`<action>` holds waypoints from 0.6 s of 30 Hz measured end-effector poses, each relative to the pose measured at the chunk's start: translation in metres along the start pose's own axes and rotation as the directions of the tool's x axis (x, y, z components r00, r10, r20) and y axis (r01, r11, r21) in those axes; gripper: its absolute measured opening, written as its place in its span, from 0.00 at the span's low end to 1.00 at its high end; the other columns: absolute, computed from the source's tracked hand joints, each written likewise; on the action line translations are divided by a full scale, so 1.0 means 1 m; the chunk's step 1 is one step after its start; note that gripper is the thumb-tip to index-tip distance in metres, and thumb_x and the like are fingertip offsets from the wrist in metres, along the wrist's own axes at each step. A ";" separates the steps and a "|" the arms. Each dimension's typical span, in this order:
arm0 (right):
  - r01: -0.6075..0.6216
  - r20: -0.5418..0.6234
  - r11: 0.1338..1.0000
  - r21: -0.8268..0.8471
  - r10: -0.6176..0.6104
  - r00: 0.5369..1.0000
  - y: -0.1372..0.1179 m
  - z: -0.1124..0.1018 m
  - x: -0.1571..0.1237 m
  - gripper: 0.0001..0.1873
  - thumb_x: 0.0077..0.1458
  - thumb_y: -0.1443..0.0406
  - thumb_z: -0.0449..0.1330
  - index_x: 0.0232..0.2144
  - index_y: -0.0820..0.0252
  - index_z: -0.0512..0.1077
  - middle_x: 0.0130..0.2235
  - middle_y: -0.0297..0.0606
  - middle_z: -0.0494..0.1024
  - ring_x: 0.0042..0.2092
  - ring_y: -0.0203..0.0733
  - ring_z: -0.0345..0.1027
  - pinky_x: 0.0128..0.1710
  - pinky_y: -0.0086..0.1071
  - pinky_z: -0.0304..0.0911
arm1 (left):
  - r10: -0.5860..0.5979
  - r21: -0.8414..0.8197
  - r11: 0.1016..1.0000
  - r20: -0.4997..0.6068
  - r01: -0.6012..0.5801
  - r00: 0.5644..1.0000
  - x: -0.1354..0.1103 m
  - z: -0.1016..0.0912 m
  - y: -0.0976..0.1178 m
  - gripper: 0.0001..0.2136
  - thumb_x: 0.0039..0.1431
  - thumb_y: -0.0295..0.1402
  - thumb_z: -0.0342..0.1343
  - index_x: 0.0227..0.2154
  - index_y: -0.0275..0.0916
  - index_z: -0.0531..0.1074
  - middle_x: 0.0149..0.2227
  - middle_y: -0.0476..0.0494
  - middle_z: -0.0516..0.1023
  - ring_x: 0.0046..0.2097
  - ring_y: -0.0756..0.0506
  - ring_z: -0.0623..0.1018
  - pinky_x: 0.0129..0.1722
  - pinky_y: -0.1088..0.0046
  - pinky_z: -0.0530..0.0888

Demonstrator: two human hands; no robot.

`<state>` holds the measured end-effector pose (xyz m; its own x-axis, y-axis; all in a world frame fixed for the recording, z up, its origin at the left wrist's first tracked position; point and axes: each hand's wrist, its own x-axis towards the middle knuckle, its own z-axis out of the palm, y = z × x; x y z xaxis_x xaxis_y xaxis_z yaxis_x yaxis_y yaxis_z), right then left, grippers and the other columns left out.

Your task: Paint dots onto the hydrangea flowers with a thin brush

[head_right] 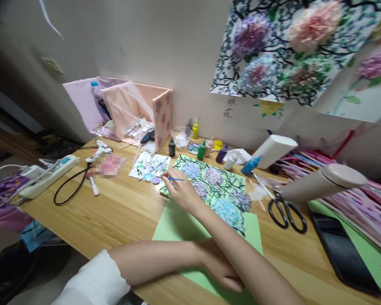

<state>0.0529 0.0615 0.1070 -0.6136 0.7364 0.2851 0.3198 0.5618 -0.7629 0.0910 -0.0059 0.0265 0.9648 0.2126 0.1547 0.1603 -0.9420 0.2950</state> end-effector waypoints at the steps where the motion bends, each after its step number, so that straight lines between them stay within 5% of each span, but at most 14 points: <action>1: 0.002 0.028 1.000 -0.009 -0.002 1.000 0.001 0.008 0.012 0.09 0.61 0.64 0.47 0.34 0.57 0.67 0.37 0.39 0.73 0.42 0.42 0.66 0.41 0.35 0.59 | 0.046 0.035 0.998 -0.008 -0.046 0.999 -0.002 -0.002 0.000 0.15 0.55 0.44 0.54 0.43 0.47 0.75 0.52 0.61 0.70 0.61 0.53 0.59 0.53 0.94 0.56; 3: -0.006 0.073 1.000 -0.023 0.008 0.997 0.005 0.022 0.030 0.09 0.61 0.65 0.48 0.33 0.58 0.67 0.35 0.39 0.74 0.39 0.41 0.67 0.39 0.34 0.59 | 0.120 0.126 0.985 -0.037 -0.115 0.992 -0.006 -0.004 -0.001 0.19 0.57 0.43 0.52 0.48 0.40 0.72 0.55 0.53 0.67 0.63 0.49 0.53 0.56 0.91 0.54; 6: -0.015 0.114 0.998 -0.056 0.021 0.993 0.012 0.038 0.045 0.09 0.60 0.65 0.49 0.33 0.59 0.68 0.34 0.39 0.75 0.37 0.41 0.67 0.38 0.34 0.59 | 0.062 0.213 0.976 -0.115 -0.036 0.991 -0.009 0.001 -0.002 0.24 0.56 0.45 0.52 0.51 0.36 0.70 0.56 0.47 0.66 0.64 0.44 0.52 0.58 0.85 0.55; 14: 0.000 0.175 0.991 -0.131 0.023 0.984 0.024 0.058 0.058 0.10 0.59 0.65 0.50 0.32 0.60 0.70 0.33 0.39 0.76 0.35 0.40 0.68 0.35 0.31 0.58 | -0.008 0.007 1.000 -0.118 0.009 0.993 -0.006 0.016 -0.008 0.28 0.57 0.42 0.53 0.54 0.25 0.61 0.58 0.43 0.63 0.62 0.46 0.55 0.62 0.80 0.46; 18: 0.006 0.162 0.993 -0.117 0.013 0.987 0.025 0.059 0.059 0.10 0.60 0.65 0.49 0.33 0.60 0.70 0.33 0.39 0.76 0.36 0.39 0.68 0.36 0.31 0.59 | 0.002 0.035 0.999 -0.155 0.004 0.988 -0.008 0.018 -0.008 0.28 0.61 0.42 0.47 0.56 0.23 0.58 0.60 0.41 0.59 0.63 0.45 0.53 0.61 0.80 0.46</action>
<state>-0.0186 0.0969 0.0705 -0.7180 0.6730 0.1776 0.3985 0.6066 -0.6880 0.0854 -0.0044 0.0058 0.9212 0.2488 0.2993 0.1712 -0.9496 0.2627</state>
